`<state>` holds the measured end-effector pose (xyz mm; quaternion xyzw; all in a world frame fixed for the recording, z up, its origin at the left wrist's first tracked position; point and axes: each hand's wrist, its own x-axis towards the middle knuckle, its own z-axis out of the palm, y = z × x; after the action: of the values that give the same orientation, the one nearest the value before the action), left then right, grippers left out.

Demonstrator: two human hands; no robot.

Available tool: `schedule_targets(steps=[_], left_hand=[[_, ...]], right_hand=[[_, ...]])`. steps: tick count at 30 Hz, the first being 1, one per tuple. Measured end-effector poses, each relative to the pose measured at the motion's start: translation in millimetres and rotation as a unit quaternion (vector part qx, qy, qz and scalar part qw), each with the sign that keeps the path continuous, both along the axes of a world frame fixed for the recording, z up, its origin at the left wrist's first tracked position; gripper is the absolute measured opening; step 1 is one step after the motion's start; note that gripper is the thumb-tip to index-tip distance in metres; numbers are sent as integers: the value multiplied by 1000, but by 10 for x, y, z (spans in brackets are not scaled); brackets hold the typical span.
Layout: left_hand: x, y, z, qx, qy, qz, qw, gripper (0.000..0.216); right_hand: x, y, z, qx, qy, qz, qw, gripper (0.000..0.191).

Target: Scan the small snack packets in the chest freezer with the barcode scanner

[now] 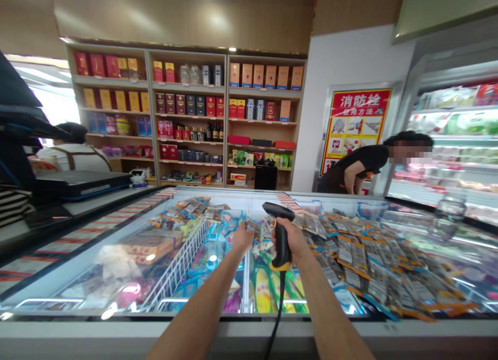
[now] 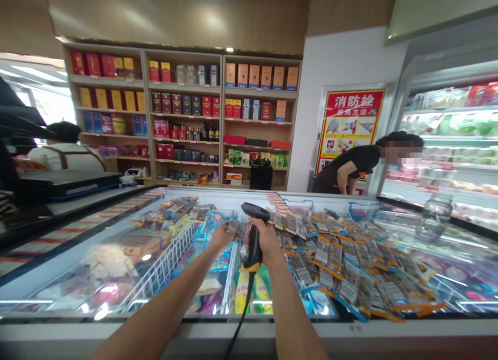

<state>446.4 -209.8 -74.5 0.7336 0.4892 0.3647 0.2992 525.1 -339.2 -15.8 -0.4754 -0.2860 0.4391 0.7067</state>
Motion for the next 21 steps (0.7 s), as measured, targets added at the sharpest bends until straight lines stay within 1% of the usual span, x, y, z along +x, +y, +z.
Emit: schedule_targets(steps=[3, 6, 8, 11, 13, 15, 18, 21], left_hand=[[103, -62, 47, 35, 68, -10, 997, 30], [51, -45, 125, 74, 119, 10, 990, 31], [-77, 53, 179, 93, 143, 40, 984, 36], [-354, 316, 217, 111, 169, 82, 976, 41], [-540, 503, 196, 117, 185, 91, 971, 40], [-691, 638, 153, 115, 202, 86, 969, 37], [-844, 697, 113, 115, 218, 80, 966, 29], [-955, 649, 154, 115, 220, 109, 963, 30]], right_hand=[[-2, 12, -15, -4, -4, 1, 1000, 19], [-5, 25, -37, -7, -10, 2, 1000, 19], [-13, 39, -59, -19, -9, 2, 1000, 20], [-44, 78, -91, -35, -4, 15, 999, 22], [-72, 109, -103, -47, -7, 22, 999, 23], [-99, 132, -101, -53, -12, 28, 998, 22], [-131, 136, -80, -52, -8, 43, 998, 21], [-167, 125, -62, -57, 7, 50, 997, 19]])
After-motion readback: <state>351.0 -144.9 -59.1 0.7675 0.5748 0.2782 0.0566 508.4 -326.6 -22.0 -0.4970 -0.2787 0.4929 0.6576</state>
